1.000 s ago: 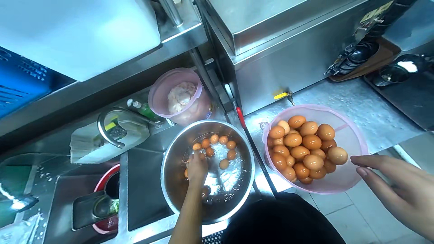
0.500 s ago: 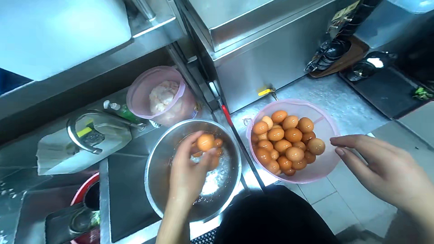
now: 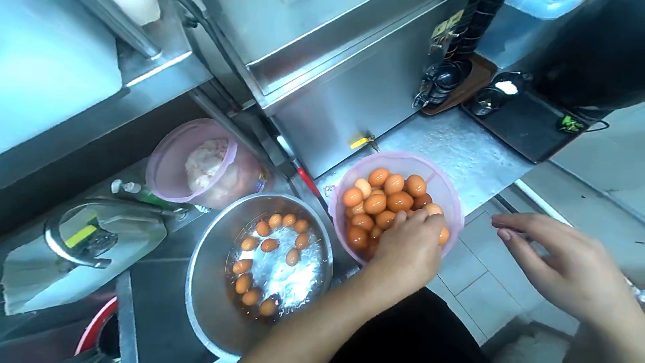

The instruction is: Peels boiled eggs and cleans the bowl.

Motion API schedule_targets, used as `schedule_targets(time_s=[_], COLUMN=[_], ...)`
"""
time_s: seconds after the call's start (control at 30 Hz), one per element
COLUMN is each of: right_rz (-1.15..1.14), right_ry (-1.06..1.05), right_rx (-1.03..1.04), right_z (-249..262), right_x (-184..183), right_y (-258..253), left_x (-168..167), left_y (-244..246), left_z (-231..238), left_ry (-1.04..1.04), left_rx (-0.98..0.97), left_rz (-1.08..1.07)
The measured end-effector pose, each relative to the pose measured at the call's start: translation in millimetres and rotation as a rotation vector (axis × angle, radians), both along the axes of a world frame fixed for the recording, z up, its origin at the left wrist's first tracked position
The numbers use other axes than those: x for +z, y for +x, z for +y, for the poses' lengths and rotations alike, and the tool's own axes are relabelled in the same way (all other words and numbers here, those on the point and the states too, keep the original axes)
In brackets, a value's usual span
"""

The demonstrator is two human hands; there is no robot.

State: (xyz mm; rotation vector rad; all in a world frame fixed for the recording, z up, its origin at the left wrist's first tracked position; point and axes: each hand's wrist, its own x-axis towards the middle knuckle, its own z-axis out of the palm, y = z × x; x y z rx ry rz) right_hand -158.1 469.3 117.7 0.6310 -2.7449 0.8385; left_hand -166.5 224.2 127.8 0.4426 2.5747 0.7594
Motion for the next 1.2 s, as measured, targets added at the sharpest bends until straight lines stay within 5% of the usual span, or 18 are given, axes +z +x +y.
schedule_targets(time_s=[0.5,0.7,0.83,0.93,1.03,1.2], right_rz=[-0.006,-0.026,-0.07,-0.086,-0.068,-0.044], right_ry=[-0.005,-0.012,0.005,0.014,0.021,0.031], right_rx=[0.056,0.101,0.097,0.073,0.081,0.147], right_z=[-10,-11,-1,4,3,-14], right_x=[-3,-9,-7,-4,-7,-3], right_y=[-9,-13,-12,-10,-11,-19], left_x=[-11,10,22,-12,-83,-173], left_y=[1,21,41,48,58,93], left_z=[9,-8,-73,-158,-243,-290], left_ry=[-0.169,-0.066,0.184,0.345,-0.021,-0.313], left_rx=[-0.096,-0.058,0.202,0.637,1.0,0.915], left_rz=[0.014,0.088,0.334,0.294,0.039,-0.19])
